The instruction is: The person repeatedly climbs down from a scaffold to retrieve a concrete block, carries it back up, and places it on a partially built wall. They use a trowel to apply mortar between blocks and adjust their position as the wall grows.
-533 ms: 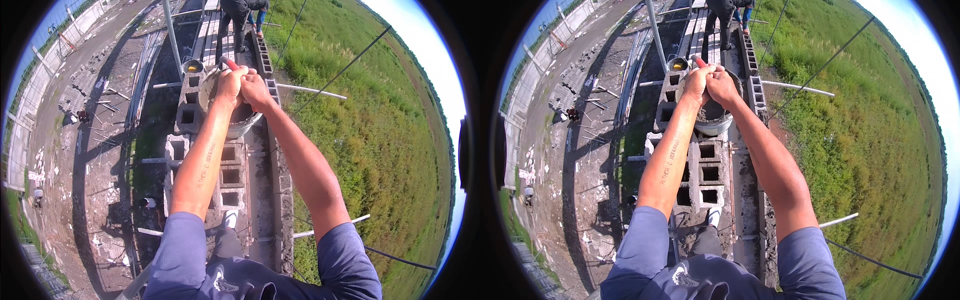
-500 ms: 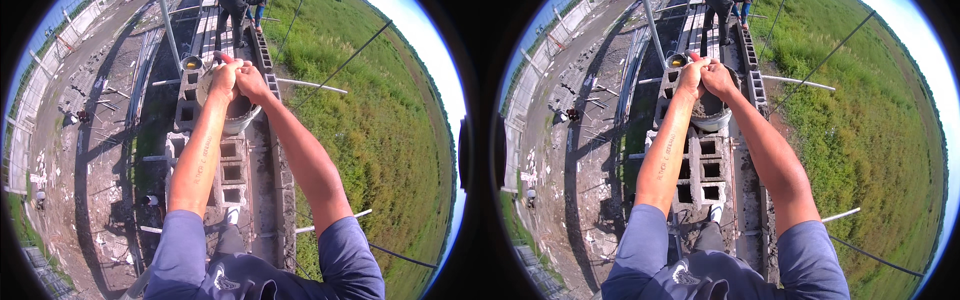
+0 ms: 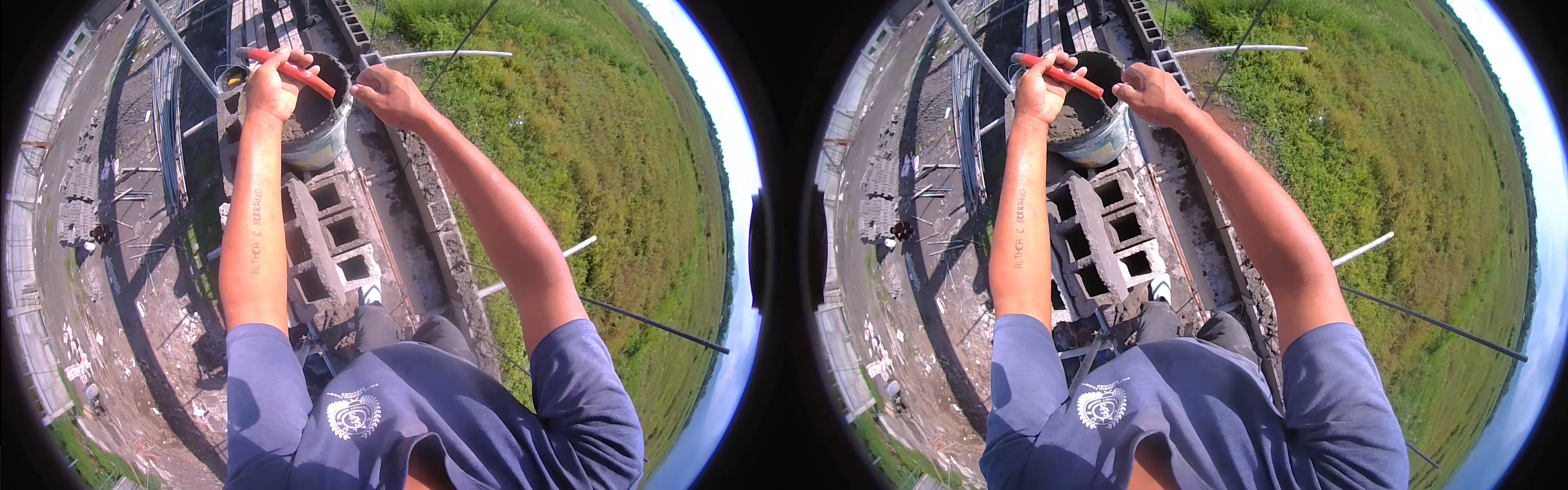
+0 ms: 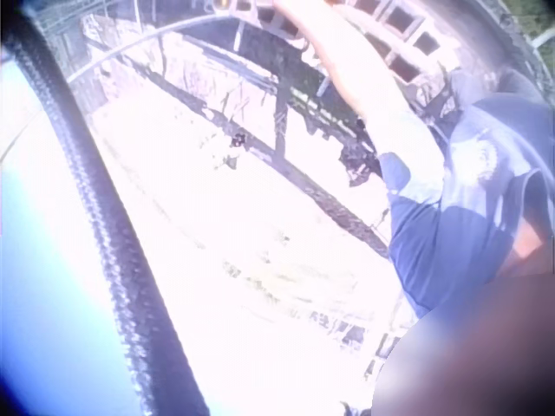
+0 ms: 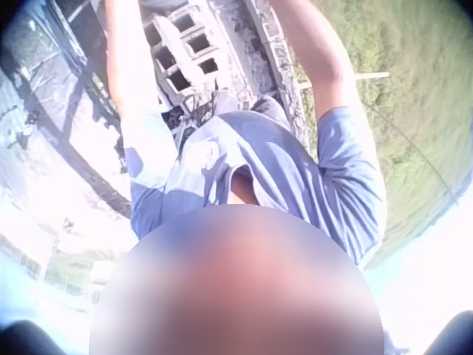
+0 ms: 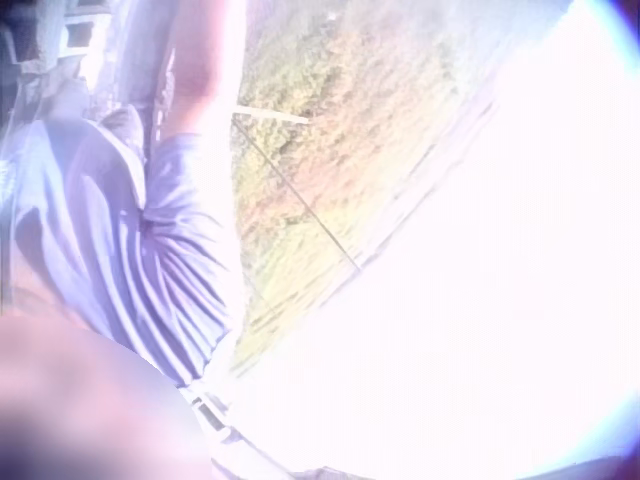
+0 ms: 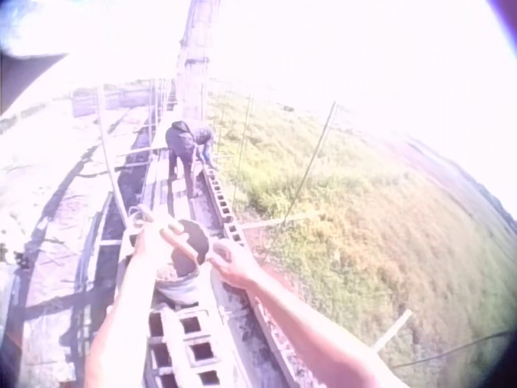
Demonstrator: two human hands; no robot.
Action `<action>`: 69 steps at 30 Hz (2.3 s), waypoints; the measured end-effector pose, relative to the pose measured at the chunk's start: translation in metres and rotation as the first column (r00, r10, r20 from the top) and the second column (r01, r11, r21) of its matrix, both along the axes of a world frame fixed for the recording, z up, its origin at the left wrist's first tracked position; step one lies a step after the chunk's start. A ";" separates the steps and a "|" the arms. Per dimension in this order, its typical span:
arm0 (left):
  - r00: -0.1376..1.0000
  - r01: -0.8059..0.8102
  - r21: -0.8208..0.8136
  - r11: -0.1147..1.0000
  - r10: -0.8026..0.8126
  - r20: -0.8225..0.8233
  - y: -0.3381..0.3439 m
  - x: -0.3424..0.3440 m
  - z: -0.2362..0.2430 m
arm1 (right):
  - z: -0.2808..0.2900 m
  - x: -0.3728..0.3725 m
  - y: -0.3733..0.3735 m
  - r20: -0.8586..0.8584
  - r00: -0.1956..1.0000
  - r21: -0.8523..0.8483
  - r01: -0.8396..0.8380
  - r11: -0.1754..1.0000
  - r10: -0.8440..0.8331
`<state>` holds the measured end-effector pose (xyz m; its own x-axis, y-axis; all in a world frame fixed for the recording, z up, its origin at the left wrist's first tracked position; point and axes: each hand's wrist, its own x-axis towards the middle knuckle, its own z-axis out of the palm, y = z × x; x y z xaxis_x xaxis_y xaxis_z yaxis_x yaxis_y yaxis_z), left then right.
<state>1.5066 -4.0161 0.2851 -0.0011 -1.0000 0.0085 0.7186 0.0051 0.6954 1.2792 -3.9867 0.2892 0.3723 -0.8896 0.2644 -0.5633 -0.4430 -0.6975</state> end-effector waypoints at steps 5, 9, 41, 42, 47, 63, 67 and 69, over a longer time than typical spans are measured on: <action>0.998 0.004 -0.069 0.998 0.001 0.068 0.004 -0.009 -0.003 | -0.104 -0.142 0.138 -0.181 0.938 0.401 0.345 0.849 -0.296; 0.970 -0.057 -0.049 0.997 0.067 0.234 0.003 -0.025 -0.006 | -0.176 -0.217 0.276 -0.428 0.826 0.548 0.561 0.621 -0.368; 0.897 -0.320 -0.022 0.947 0.310 0.314 0.018 -0.051 0.010 | -0.334 -0.269 0.088 -0.241 0.966 0.683 0.234 0.692 -0.090; 0.912 -0.318 0.002 0.948 0.305 0.276 0.020 -0.052 0.010 | -0.329 -0.248 0.074 -0.132 0.989 0.719 0.140 0.681 -0.064; 0.898 -0.341 -0.035 0.939 0.337 0.282 0.026 -0.061 0.006 | -0.269 -0.136 -0.025 0.216 0.969 0.883 -0.143 0.446 -0.117; 0.983 -0.067 0.126 0.990 0.045 0.177 0.019 -0.060 0.015 | -0.124 0.011 -0.161 0.080 0.989 0.824 -0.135 0.551 0.123; 0.955 -0.175 0.172 0.969 0.124 0.271 0.009 -0.069 0.019 | -0.122 0.007 -0.165 0.182 0.969 0.818 -0.244 0.522 0.168; 0.923 -0.214 0.132 0.968 0.157 0.351 0.004 -0.076 0.019 | -0.124 0.006 -0.166 0.235 0.956 0.794 -0.293 0.532 0.175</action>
